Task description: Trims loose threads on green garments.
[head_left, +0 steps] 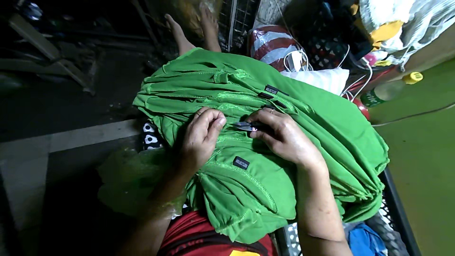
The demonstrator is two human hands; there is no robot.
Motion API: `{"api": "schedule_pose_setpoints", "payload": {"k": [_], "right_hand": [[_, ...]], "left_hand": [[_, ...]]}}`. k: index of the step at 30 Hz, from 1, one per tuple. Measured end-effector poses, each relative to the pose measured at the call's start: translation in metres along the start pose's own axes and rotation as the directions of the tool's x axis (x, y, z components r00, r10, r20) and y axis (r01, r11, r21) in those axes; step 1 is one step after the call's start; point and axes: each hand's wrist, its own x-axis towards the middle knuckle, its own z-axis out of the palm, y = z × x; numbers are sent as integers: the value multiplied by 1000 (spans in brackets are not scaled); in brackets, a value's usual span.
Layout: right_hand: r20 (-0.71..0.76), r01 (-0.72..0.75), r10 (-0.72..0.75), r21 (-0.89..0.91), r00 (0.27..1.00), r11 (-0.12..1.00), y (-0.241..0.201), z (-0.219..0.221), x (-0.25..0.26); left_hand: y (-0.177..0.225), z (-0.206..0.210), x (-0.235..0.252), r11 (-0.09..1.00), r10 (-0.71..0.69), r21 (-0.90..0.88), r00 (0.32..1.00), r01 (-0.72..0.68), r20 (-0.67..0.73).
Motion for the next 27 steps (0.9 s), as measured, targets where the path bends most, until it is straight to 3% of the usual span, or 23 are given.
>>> {"api": "schedule_pose_setpoints", "payload": {"k": [12,17,22,27], "right_hand": [[-5,-34,34,-181,999,983,-17,9,12],[-22,-7,3,-181,1000,984,-6,13,7],[-14,-64,67,133,998,989,-3,-1,4],[-36,-145,177,429,984,892,8,-7,0]], "left_hand": [[-5,5,-3,995,28,-98,998,-34,-64],[-7,2,-3,990,14,-137,999,-19,-39],[-5,-17,-2,842,-54,-537,999,46,1],[1,-27,-7,898,-68,-438,997,51,-24]]}}
